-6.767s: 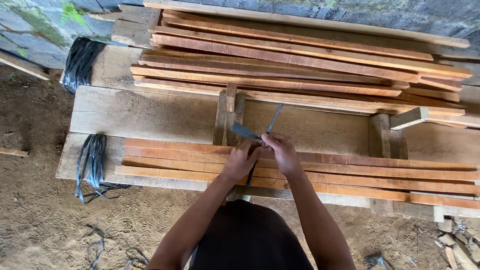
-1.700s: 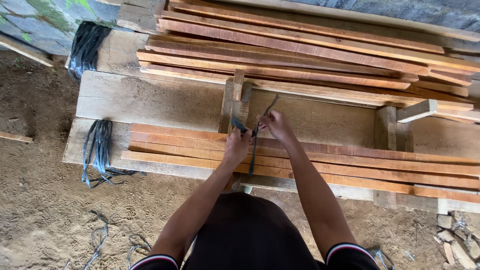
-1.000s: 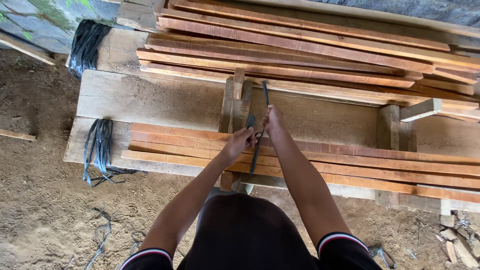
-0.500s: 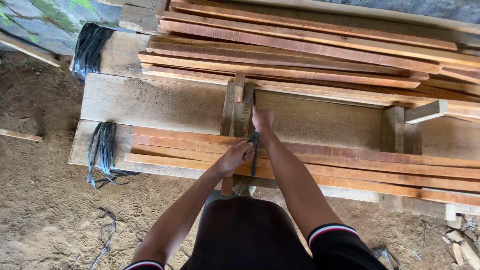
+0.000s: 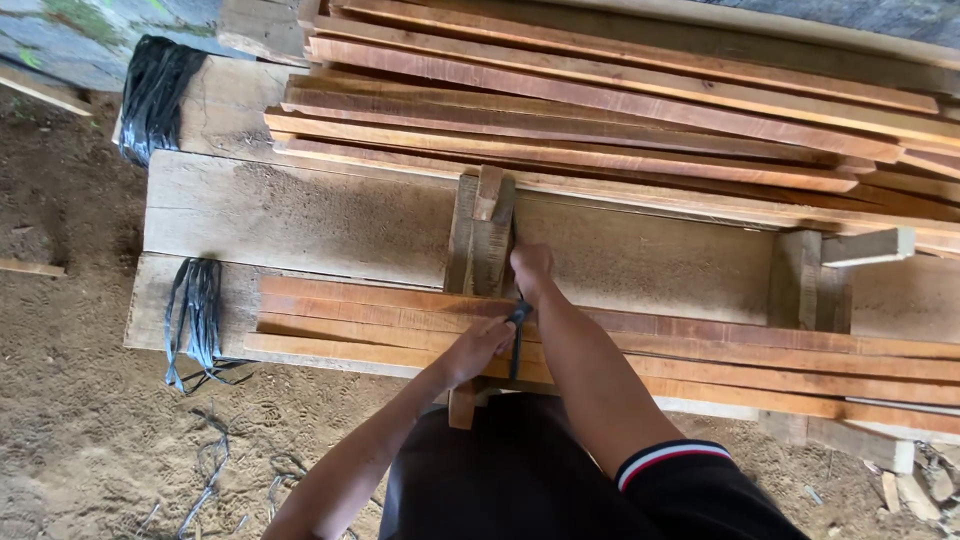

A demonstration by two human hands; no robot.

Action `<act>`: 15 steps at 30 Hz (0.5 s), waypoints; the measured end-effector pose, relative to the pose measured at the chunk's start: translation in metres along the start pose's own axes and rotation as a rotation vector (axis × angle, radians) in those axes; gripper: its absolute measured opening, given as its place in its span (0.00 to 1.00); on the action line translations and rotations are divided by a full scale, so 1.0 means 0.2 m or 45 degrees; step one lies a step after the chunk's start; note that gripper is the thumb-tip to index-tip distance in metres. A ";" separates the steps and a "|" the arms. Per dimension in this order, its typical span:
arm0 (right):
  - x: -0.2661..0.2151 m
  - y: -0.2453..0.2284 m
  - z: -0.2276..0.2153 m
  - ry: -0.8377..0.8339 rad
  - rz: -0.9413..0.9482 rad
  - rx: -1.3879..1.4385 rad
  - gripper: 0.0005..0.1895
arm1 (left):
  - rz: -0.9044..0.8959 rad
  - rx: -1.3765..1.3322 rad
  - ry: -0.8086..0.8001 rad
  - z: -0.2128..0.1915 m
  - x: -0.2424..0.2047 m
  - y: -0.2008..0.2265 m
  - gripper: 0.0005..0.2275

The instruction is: Bundling several thin wooden boards together using plastic straps at a workbench.

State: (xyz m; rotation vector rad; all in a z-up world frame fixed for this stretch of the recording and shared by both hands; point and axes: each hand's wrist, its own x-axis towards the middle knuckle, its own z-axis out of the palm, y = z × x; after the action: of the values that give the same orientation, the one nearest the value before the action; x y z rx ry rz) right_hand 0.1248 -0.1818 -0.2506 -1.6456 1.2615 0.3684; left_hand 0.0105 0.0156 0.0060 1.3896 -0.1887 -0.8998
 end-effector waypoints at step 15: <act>-0.23 -0.15 -0.15 0.104 0.067 0.213 0.21 | 0.375 0.175 -0.092 -0.14 -0.13 0.07 0.07</act>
State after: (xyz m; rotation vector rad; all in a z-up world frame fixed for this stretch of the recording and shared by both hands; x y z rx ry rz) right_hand 0.1215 -0.1824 -0.1881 -1.5002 1.3613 0.2228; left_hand 0.0149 0.0524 0.0219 1.4118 -0.5053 -0.7017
